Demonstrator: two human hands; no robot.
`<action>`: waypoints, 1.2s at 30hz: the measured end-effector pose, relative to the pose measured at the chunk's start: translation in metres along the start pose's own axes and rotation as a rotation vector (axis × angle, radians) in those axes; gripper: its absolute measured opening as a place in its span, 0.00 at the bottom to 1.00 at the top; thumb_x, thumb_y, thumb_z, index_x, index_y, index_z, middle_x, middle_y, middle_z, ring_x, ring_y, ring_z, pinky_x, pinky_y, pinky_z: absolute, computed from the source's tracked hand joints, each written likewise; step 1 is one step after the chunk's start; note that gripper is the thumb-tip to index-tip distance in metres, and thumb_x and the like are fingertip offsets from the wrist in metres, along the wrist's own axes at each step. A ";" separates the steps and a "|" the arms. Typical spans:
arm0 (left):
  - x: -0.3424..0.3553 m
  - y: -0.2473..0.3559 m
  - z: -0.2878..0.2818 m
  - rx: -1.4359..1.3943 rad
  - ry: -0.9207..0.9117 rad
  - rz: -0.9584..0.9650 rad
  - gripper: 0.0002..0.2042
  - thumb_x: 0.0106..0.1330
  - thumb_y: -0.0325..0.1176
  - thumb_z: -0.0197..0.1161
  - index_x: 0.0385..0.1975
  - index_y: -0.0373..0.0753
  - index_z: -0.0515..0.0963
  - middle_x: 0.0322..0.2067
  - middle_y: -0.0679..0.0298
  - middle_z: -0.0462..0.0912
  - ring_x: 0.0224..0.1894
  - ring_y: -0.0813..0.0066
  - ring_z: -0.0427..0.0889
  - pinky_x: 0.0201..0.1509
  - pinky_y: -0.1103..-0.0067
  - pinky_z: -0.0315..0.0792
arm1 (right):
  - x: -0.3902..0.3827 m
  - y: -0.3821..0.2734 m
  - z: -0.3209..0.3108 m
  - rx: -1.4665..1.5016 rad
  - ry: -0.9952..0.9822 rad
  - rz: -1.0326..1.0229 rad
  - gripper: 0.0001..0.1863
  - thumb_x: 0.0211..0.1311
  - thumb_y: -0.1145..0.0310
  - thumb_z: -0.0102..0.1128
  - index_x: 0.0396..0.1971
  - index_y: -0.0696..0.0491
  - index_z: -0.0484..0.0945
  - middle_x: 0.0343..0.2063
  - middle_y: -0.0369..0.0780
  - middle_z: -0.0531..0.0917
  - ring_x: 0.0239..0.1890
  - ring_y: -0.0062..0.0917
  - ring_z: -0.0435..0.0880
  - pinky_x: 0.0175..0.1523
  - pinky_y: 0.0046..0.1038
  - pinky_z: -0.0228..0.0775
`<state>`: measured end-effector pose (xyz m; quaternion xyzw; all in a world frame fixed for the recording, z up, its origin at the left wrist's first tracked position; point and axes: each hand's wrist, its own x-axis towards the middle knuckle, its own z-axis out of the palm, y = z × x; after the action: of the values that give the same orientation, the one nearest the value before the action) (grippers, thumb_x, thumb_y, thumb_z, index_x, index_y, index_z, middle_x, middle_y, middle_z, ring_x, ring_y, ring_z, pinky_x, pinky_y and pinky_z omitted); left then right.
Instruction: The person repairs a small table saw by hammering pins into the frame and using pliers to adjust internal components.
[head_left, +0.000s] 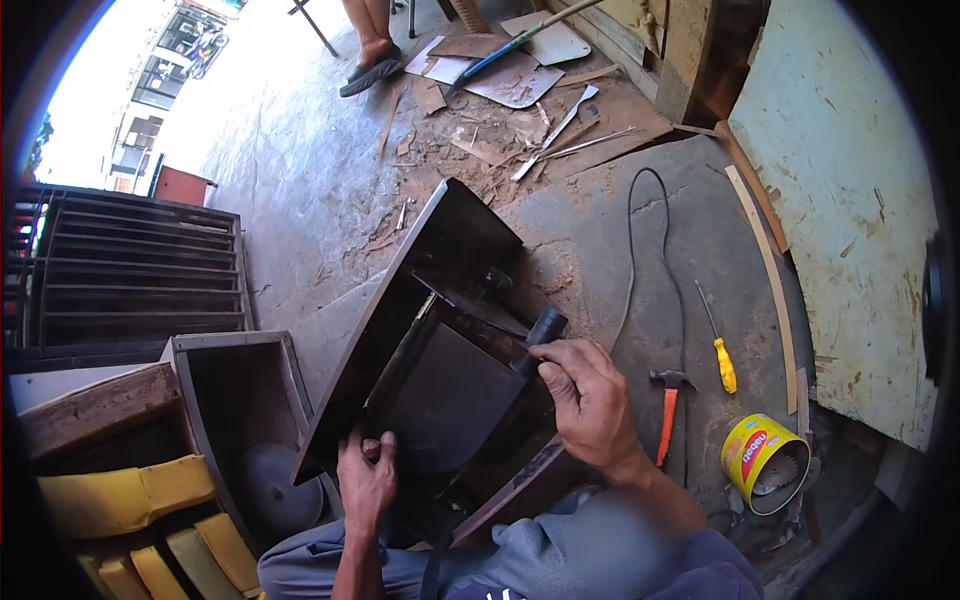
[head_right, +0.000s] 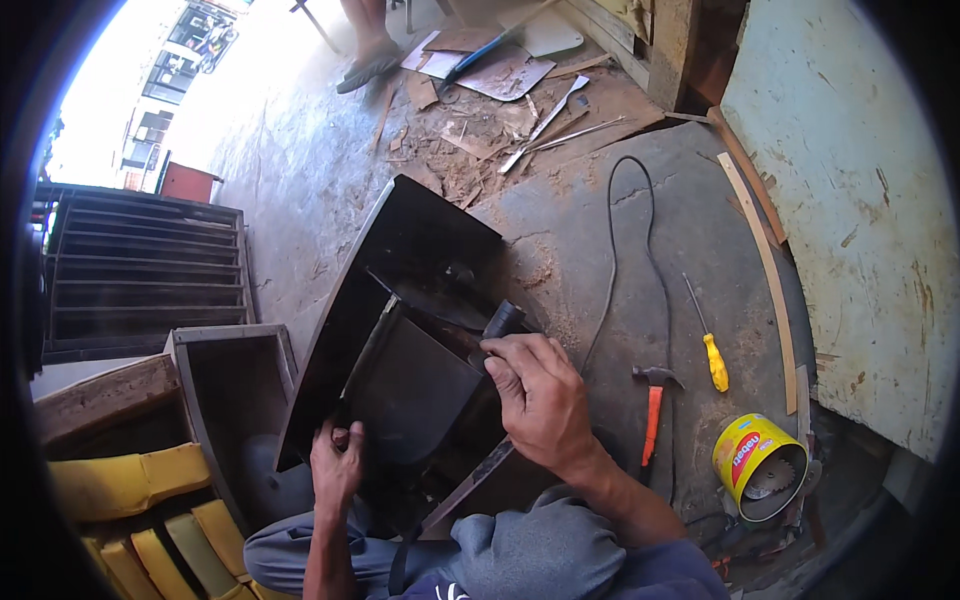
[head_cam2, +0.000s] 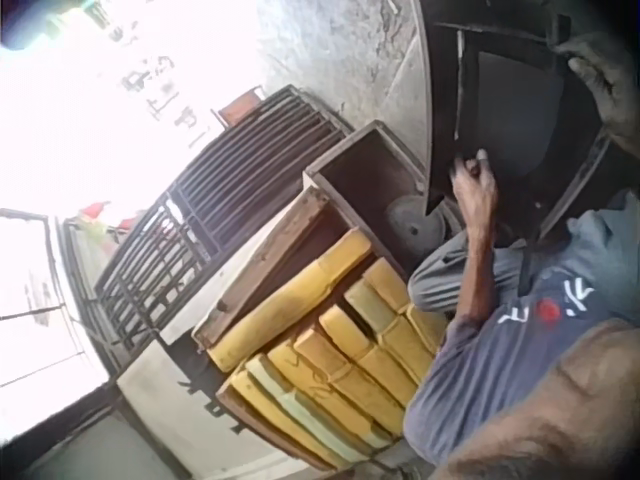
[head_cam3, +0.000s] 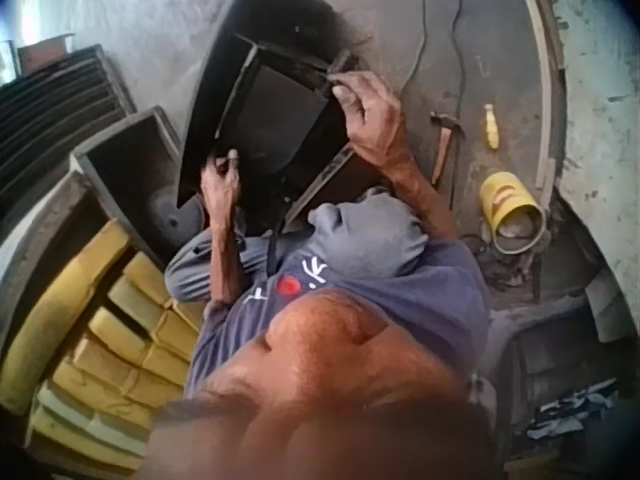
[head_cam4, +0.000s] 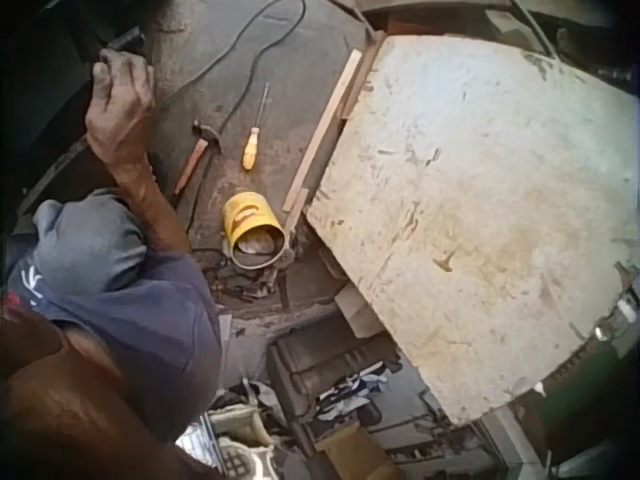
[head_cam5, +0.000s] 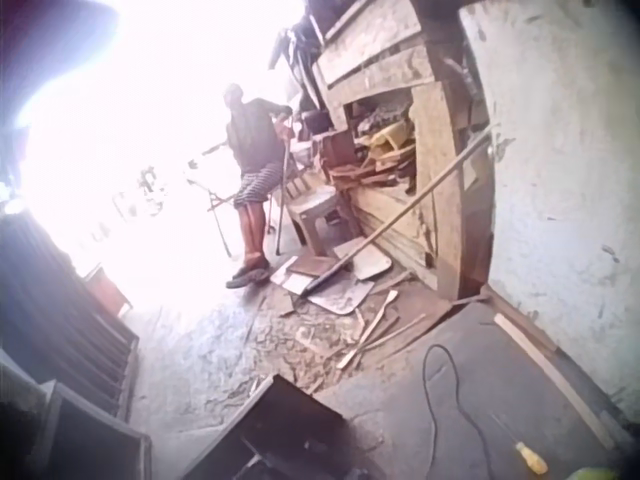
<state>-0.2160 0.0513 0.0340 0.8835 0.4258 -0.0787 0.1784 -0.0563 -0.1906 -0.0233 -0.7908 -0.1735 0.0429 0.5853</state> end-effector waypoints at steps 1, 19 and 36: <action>0.001 -0.006 0.003 -0.003 -0.003 -0.005 0.26 0.70 0.43 0.64 0.61 0.32 0.73 0.41 0.47 0.77 0.40 0.55 0.80 0.50 0.66 0.74 | 0.001 -0.003 -0.001 0.031 -0.006 0.053 0.12 0.69 0.67 0.59 0.48 0.56 0.80 0.44 0.47 0.81 0.45 0.43 0.81 0.52 0.38 0.73; 0.005 -0.001 -0.005 -0.903 -0.117 -0.483 0.22 0.74 0.47 0.59 0.57 0.36 0.71 0.49 0.59 0.78 0.51 0.67 0.77 0.54 0.66 0.74 | 0.009 0.011 -0.020 0.049 -0.208 0.111 0.32 0.70 0.55 0.59 0.62 0.66 0.71 0.60 0.60 0.74 0.54 0.52 0.79 0.63 0.42 0.69; -0.035 0.089 -0.046 -0.862 -0.007 0.285 0.12 0.78 0.37 0.54 0.49 0.34 0.71 0.32 0.64 0.75 0.37 0.78 0.77 0.39 0.78 0.76 | -0.035 0.039 -0.045 0.112 0.187 0.245 0.26 0.69 0.59 0.61 0.60 0.60 0.74 0.49 0.52 0.82 0.53 0.45 0.79 0.57 0.37 0.73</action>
<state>-0.1693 -0.0076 0.1083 0.7780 0.2934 0.1284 0.5405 -0.0684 -0.2527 -0.0504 -0.7729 -0.0177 0.0499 0.6323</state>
